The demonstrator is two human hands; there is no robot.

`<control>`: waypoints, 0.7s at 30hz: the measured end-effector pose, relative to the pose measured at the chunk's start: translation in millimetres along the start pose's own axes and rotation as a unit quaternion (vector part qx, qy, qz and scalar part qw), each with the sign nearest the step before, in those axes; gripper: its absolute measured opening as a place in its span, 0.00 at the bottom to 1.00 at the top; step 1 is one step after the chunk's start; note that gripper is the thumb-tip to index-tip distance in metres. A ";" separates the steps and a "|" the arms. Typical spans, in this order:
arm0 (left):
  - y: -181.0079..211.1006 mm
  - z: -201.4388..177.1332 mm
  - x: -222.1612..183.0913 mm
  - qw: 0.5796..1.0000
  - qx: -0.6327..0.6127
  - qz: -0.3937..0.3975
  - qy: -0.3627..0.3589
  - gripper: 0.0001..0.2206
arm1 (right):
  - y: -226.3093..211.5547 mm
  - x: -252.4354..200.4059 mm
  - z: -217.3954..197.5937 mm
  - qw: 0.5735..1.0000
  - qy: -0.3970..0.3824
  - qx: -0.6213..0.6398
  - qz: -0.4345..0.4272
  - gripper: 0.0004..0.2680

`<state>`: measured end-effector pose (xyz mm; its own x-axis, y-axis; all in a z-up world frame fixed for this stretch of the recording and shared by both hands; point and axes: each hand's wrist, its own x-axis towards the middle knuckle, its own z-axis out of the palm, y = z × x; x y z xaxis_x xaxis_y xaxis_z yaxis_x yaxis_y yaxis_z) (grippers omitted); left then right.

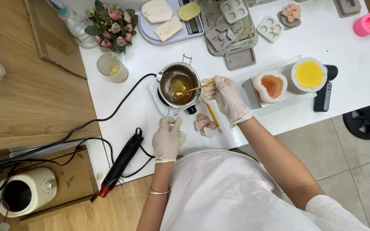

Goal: Pouring melted wax from a melting pot into a candle mold using a small spoon.

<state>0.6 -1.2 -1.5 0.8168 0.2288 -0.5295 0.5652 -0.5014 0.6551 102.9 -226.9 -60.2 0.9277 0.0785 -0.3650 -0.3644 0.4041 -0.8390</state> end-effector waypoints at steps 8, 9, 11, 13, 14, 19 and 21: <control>-0.5 -2.1 2.4 0.988 -0.150 -0.046 -0.011 0.14 | -52.8 -33.7 14.4 0.999 0.022 0.017 -0.035 0.14; 1.7 -2.9 2.2 0.975 -0.205 -0.078 -0.019 0.13 | -57.9 -36.1 12.4 0.998 0.033 0.022 -0.042 0.14; 10.4 -8.7 -2.8 0.975 -0.204 -0.089 -0.023 0.13 | -73.0 -41.8 4.4 0.997 0.054 0.027 -0.045 0.14; 9.2 -8.4 -2.1 0.974 -0.203 -0.101 -0.028 0.13 | -90.5 -52.1 -3.2 0.995 0.075 0.033 -0.048 0.14; 3.6 -5.3 1.0 0.978 -0.193 -0.079 -0.021 0.13 | -100.3 -59.4 -6.5 0.993 0.095 0.026 -0.064 0.13; -4.8 -1.4 3.7 0.979 -0.200 -0.042 -0.012 0.13 | -137.2 -93.0 -38.9 0.983 0.132 0.019 -0.124 0.12; -4.3 -2.1 3.5 0.982 -0.182 -0.044 -0.005 0.13 | -150.4 -107.9 -51.5 0.973 0.184 -0.014 -0.137 0.12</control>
<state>1.3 3.5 -5.0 0.7632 0.2493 -0.5961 0.6384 -0.1488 0.7552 53.4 -343.1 84.6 0.9001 -0.3621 -0.2424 -0.1152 0.3388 -0.9338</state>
